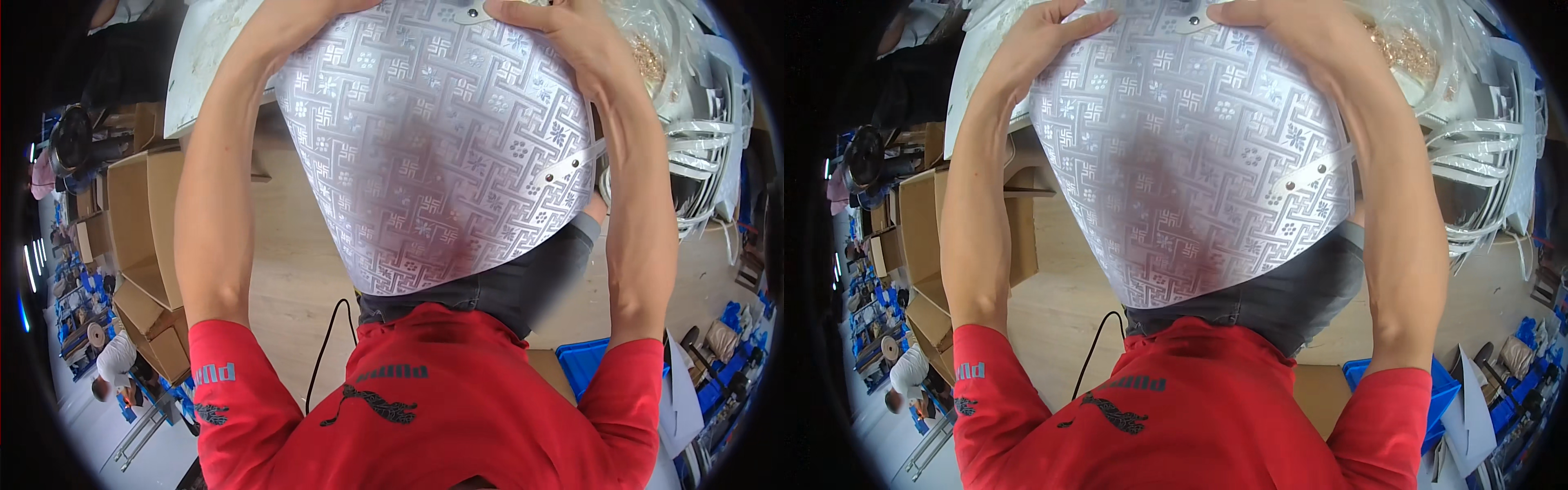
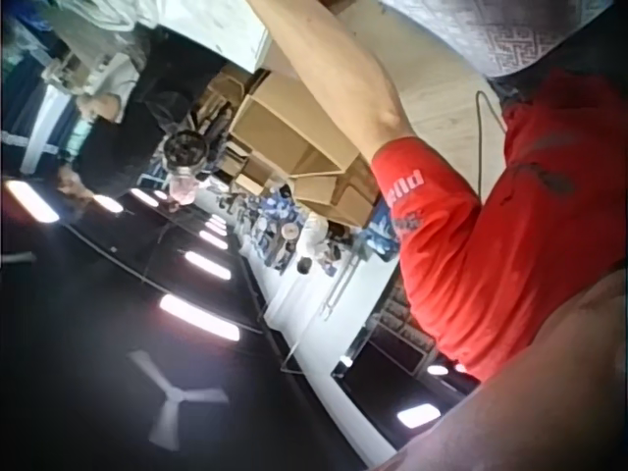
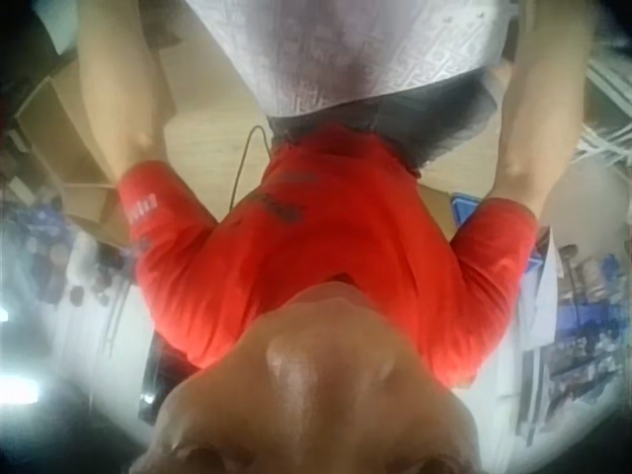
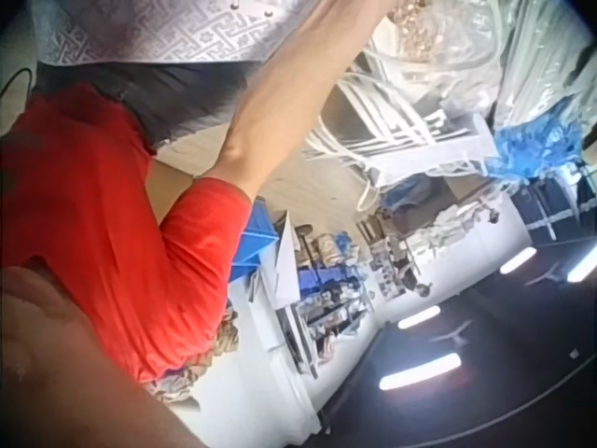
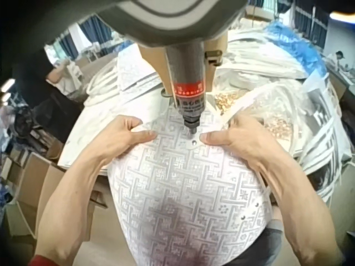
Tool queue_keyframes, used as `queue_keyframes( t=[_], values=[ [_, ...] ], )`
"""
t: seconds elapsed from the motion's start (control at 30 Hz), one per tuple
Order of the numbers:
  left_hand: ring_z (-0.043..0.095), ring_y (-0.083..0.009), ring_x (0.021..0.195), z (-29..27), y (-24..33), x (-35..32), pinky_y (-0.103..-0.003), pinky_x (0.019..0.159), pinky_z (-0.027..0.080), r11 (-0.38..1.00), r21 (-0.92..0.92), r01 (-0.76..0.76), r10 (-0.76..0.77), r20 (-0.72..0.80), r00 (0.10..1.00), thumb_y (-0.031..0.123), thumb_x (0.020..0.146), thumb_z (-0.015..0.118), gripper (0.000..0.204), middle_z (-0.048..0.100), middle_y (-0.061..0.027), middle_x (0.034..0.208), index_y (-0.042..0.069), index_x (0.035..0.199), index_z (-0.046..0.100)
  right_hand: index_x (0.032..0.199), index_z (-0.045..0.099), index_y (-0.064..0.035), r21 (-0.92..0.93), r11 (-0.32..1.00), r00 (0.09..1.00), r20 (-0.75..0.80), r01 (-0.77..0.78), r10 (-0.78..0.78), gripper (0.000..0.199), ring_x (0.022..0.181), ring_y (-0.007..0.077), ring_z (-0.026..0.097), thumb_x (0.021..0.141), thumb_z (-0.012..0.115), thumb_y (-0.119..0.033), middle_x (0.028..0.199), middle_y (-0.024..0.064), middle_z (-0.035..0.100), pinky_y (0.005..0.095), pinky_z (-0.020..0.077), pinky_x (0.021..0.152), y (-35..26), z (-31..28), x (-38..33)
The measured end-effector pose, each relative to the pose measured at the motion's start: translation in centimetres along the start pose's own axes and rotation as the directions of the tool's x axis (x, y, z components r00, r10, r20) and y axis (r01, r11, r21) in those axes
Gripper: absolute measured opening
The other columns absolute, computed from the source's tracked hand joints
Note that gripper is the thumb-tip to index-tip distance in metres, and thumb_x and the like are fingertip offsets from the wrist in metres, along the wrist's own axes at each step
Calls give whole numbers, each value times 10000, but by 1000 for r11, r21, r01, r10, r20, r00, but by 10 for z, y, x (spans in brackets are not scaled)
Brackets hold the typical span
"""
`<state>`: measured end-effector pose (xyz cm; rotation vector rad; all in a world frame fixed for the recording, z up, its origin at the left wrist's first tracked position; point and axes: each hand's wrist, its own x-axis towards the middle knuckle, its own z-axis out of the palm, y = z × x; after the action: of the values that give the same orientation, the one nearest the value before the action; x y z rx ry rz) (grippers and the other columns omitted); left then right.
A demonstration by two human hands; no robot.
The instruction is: Assembling patterned tote bags by attaching handles using a pneumatic press machine at a factory workbench.
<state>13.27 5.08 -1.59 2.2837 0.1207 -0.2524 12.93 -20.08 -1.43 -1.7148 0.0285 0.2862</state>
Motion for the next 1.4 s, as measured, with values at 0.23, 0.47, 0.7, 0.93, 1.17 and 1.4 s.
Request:
queue_keyframes(
  t=[0.23, 0.47, 0.7, 0.93, 1.17, 1.4],
  values=[
    [438, -84, 566, -8, -1, 6, -273, 515, 350, 996, 41, 78, -82, 100, 992, 227, 897, 781, 238, 545, 23, 666, 59, 782, 658, 1342, 565, 115, 47, 999, 999, 37, 7, -9, 554, 1056, 303, 692, 817, 730, 57, 1211, 215, 695, 372, 561, 932, 2, 1, 0],
    [611, -279, 973, 43, -22, -11, -386, 874, 479, 795, 311, -521, 599, -270, 754, 255, 838, 809, 361, 663, -142, 1075, -1, 1060, 684, 1348, 566, 104, 38, 999, 1000, 12, 2, -3, 557, 1048, 297, 693, 821, 735, 50, 1214, 208, 694, 371, 568, 917, 2, 1, 2],
    [576, -390, 1208, 64, 15, -34, -453, 1041, 440, 795, 305, -525, 572, -88, 815, 349, 795, 827, 581, 638, -197, 1305, 34, 1261, 683, 1215, 655, 94, 62, 995, 996, 43, -78, 76, 358, 906, 239, 707, 879, 719, -14, 1069, 173, 735, 336, 570, 801, 14, -10, 5],
    [574, -396, 1218, 65, 14, -29, -452, 1062, 446, 816, 306, -491, 535, -80, 841, 387, 782, 836, 654, 613, -220, 1335, 22, 1298, 670, 1020, 740, 8, -78, 997, 999, 32, -14, 17, 287, 736, 82, 654, 962, 719, -273, 862, 31, 726, 231, 500, 676, 61, -34, -6],
    [598, -405, 1202, 61, 17, -27, -437, 1037, 490, 881, 250, -401, 425, -46, 904, 432, 745, 864, 737, 593, -262, 1336, -36, 1279, 668, 987, 739, -18, 18, 1000, 1000, 21, -21, 21, 317, 691, 51, 613, 996, 678, -330, 847, 9, 718, 219, 460, 644, 71, -31, -3],
    [644, -352, 1086, 61, 12, -26, -401, 946, 515, 810, 347, -474, 535, -104, 838, 433, 769, 854, 678, 653, -240, 1191, -65, 1200, 691, 952, 724, -31, 58, 998, 999, 38, -35, 32, 307, 685, 49, 619, 998, 678, -331, 849, 7, 724, 204, 452, 631, 65, -27, -5]
  ],
)
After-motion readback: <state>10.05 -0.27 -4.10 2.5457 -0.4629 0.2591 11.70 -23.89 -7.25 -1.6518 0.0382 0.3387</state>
